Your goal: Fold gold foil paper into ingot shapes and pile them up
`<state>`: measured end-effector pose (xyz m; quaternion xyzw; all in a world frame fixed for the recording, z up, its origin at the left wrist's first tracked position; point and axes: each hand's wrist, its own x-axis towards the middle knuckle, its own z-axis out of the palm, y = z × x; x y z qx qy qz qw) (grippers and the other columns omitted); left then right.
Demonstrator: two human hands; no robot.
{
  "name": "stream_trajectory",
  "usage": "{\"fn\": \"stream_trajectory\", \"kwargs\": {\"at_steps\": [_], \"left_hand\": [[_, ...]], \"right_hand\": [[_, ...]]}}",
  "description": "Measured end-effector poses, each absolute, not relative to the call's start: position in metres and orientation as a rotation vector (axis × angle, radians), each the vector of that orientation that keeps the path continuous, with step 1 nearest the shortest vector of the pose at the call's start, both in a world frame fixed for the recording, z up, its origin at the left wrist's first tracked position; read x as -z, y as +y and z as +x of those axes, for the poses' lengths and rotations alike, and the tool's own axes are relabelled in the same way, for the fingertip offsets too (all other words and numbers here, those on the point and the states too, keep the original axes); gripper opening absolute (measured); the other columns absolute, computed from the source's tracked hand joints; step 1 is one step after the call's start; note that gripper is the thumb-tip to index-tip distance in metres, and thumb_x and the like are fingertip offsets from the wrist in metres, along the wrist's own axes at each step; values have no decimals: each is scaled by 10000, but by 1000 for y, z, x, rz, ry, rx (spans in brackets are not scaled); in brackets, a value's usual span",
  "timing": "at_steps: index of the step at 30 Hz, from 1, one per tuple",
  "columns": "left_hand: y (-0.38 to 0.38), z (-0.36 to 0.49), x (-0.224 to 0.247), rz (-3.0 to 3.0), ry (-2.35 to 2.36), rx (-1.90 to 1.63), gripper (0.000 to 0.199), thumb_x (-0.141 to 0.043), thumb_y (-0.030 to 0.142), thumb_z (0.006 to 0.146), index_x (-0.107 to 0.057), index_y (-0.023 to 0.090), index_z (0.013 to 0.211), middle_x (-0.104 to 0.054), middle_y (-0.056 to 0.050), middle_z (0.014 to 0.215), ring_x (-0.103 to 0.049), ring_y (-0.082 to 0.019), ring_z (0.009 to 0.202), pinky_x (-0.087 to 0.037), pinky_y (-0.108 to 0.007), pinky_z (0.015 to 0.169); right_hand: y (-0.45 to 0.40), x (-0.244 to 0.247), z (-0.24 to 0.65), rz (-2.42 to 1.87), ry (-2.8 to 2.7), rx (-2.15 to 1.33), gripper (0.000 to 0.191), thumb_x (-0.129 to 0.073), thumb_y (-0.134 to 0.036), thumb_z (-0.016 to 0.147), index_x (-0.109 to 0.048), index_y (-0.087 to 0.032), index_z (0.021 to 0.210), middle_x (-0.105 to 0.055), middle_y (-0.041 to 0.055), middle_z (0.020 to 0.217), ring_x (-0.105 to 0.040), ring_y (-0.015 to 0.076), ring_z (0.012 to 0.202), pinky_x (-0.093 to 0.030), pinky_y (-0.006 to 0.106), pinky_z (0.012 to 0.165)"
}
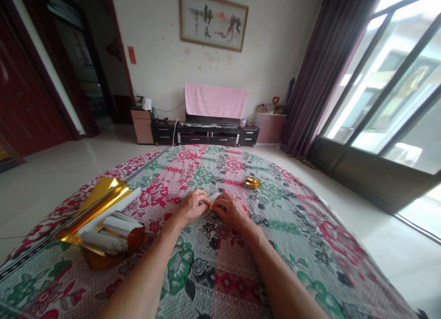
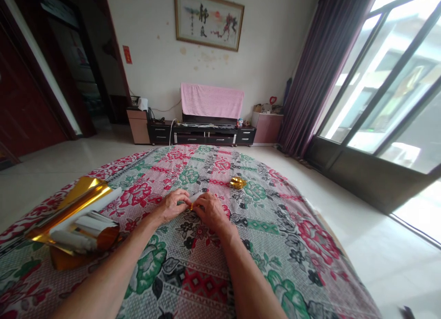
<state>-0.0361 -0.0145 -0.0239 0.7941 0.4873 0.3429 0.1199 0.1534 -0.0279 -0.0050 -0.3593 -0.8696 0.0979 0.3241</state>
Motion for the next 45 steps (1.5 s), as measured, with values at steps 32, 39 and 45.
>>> {"fn": "stream_trajectory", "kwargs": {"at_steps": [32, 39, 45], "left_hand": [[-20, -37, 21, 2385, 1423, -968, 137, -587, 180, 680, -704, 243, 714, -594, -14, 983, -552, -154, 921, -436, -288, 870], [-16, -38, 24, 2376, 1400, -963, 132, -592, 197, 696, -711, 250, 719, -596, -13, 975, -556, -152, 919, -444, -287, 863], [-24, -37, 14, 2365, 1397, -923, 103, -615, 195, 673, -700, 237, 715, -589, -18, 1007, -554, -167, 942, -426, -304, 890]], "right_hand": [[-32, 7, 157, -868, -2242, -354, 257, -523, -53, 679, -698, -216, 774, -624, 20, 904, -565, 137, 833, -413, 275, 796], [-35, 3, 158, -847, -2270, -392, 273, -539, -55, 685, -701, -241, 802, -630, 11, 944, -570, 145, 881, -413, 296, 837], [-30, 0, 157, -921, -2254, -393, 232, -552, -80, 718, -691, -230, 826, -626, 20, 941, -572, 140, 855, -426, 282, 805]]}}
